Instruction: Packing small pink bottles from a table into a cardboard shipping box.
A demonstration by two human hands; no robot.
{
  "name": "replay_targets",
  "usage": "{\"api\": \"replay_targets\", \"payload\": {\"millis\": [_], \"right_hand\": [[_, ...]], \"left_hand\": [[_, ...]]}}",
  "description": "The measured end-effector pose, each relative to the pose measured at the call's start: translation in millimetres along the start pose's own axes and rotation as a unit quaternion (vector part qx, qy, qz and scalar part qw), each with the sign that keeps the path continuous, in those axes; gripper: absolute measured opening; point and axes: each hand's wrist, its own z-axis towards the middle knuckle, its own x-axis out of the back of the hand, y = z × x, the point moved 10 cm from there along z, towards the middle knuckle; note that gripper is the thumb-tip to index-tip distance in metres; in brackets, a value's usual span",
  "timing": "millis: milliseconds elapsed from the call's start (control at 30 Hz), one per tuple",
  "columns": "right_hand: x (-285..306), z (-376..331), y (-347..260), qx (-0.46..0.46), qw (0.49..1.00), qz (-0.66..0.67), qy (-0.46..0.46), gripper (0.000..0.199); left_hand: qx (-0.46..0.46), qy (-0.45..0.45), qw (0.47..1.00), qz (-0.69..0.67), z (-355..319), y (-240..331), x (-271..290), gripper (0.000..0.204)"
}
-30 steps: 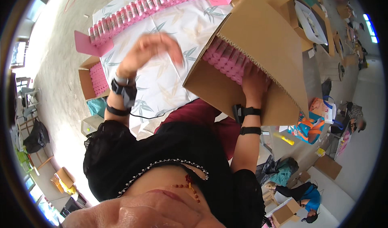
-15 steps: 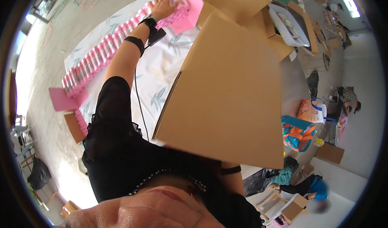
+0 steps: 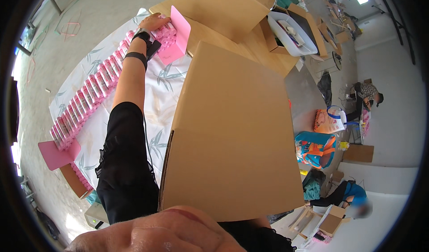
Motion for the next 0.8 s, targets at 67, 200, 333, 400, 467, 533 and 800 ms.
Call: {"api": "replay_targets", "payload": {"millis": [67,200,333,400,467,533,800], "right_hand": [[2,0,-3,-0.005,1.0,-0.001,-0.003,0.041],[6,-2,-10,-0.017,1.0,0.0,-0.011,0.041],[9,-7,-18,-0.03,0.999,0.007,-0.022,0.04],[10,-13,-21,-0.037,0.999,0.012,-0.031,0.04],[12,-21,-24,-0.045,0.998,0.018,-0.041,0.04],[14,-29,-29,-0.05,0.997,0.028,-0.05,0.04],[20,-70,-61,-0.043,0.991,0.063,-0.114,0.04]], "left_hand": [[-0.017,-0.075,0.997,-0.022,11,-4,-15,0.077],[-0.042,-0.113,0.992,-0.025,17,-11,-20,0.073],[-0.097,-0.187,0.973,-0.092,-6,6,-24,0.061],[-0.091,-0.204,0.97,-0.092,-26,19,-14,0.058],[-0.054,-0.359,0.925,-0.109,-60,32,-27,0.059],[-0.068,-0.377,0.918,-0.102,-82,43,-22,0.061],[-0.209,-0.406,0.889,-0.001,-134,34,-66,0.064]]}}
